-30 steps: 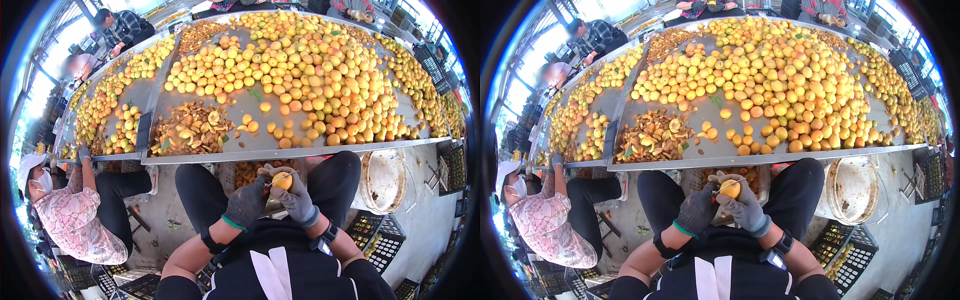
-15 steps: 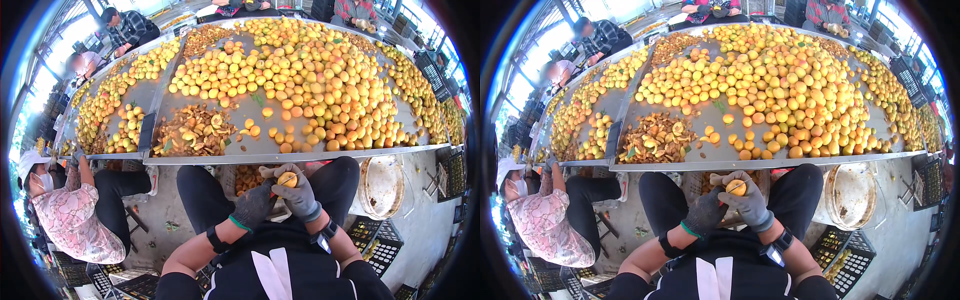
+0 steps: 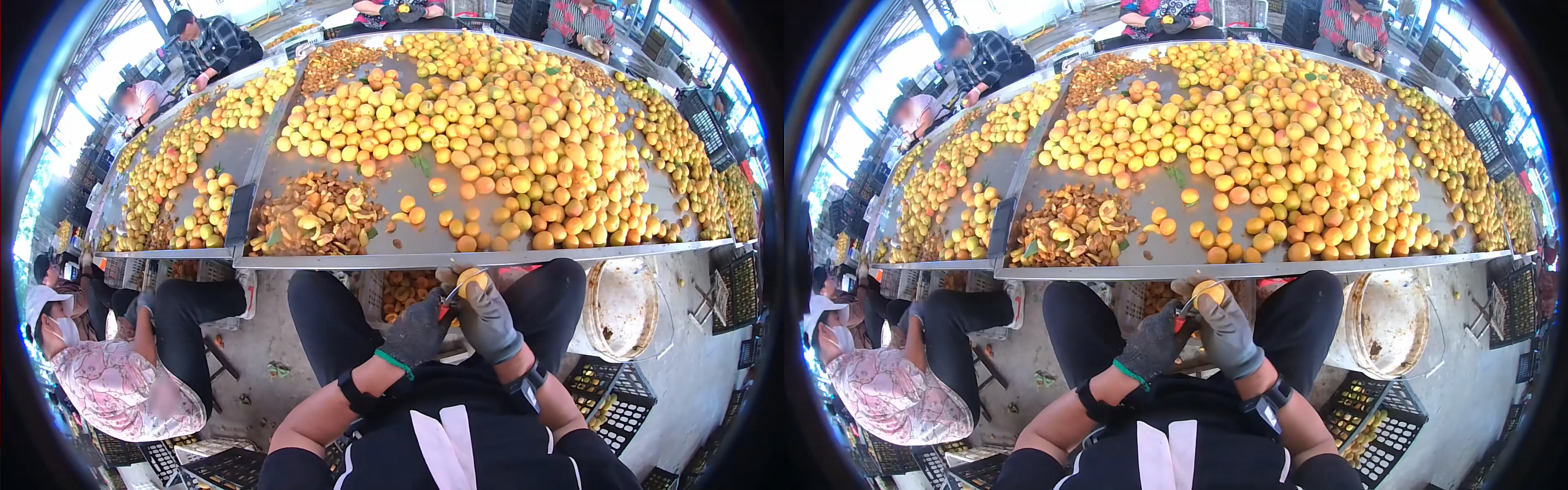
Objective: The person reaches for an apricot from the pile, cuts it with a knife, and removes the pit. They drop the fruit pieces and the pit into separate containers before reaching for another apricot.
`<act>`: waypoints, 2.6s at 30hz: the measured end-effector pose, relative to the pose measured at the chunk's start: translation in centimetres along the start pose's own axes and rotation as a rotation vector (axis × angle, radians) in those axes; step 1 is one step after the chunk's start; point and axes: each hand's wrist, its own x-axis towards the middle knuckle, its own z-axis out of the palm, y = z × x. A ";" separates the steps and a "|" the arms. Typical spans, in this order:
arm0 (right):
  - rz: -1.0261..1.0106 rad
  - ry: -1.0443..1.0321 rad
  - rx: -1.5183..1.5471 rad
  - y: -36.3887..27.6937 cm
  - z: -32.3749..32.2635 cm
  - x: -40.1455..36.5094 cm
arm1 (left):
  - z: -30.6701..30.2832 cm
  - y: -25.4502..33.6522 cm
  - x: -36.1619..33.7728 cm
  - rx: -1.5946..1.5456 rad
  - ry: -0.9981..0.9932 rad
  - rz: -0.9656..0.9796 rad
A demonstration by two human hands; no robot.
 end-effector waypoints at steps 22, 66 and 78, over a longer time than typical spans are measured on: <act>0.020 0.057 -0.003 3.2 -2.0 0.6 | 1.2 -0.4 1.1 0.071 0.106 -0.009; -0.017 -0.115 -0.222 1.2 -1.5 -0.5 | -1.6 0.1 -1.0 0.172 0.140 0.175; -0.038 -0.003 -0.381 1.1 -0.9 -0.1 | -1.9 -0.4 -0.3 0.125 0.060 0.070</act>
